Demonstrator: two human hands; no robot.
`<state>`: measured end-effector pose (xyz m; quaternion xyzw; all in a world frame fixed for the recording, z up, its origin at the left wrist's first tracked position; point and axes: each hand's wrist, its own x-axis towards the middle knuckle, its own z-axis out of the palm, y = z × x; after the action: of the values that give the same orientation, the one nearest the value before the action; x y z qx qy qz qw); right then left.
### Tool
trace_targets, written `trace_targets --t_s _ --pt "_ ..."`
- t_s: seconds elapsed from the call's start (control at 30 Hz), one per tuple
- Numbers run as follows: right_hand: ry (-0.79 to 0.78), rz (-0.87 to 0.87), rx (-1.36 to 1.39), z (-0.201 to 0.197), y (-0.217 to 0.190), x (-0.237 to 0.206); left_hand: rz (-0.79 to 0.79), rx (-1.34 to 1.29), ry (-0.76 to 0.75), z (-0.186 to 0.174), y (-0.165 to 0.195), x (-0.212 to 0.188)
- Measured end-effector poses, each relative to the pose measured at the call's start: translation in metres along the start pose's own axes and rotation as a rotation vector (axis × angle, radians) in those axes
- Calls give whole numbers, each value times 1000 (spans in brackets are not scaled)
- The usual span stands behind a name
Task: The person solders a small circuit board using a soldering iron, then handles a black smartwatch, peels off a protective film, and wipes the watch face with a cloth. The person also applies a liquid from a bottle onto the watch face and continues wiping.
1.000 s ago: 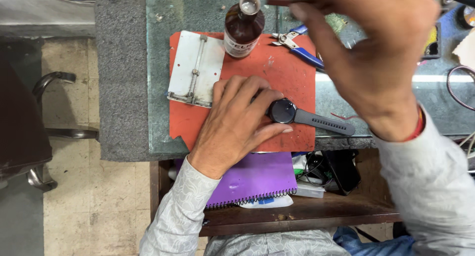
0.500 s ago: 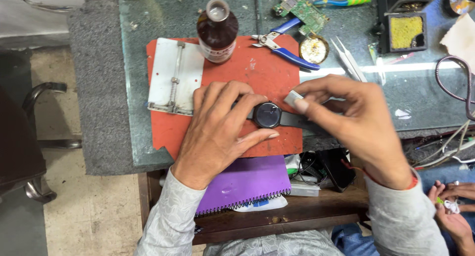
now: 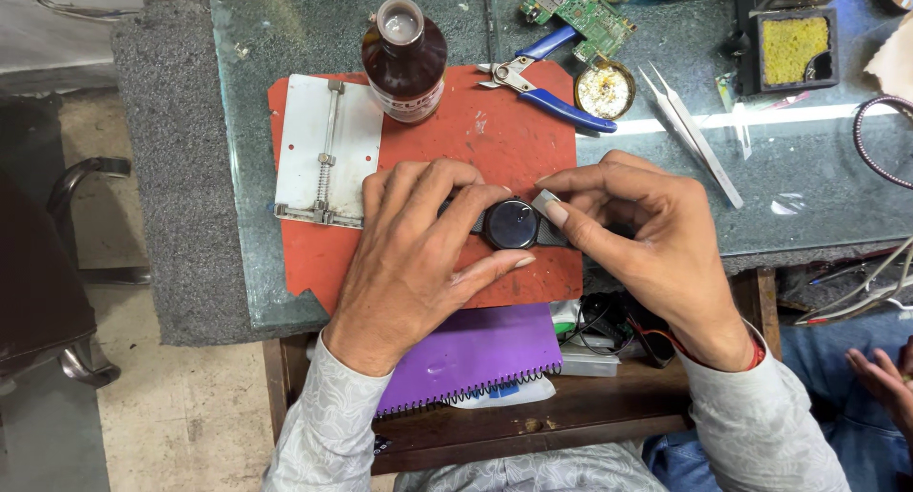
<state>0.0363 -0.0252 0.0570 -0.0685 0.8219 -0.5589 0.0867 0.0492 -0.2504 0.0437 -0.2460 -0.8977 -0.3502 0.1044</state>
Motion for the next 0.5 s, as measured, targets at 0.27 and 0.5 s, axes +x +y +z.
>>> trace_targets --t_s 0.27,0.5 --pt "3 9 -29 3 0 2 -5 -3 -3 3 -5 -2" --pt "33 -56 -73 6 -2 0 -7 5 -8 3 -6 -1"
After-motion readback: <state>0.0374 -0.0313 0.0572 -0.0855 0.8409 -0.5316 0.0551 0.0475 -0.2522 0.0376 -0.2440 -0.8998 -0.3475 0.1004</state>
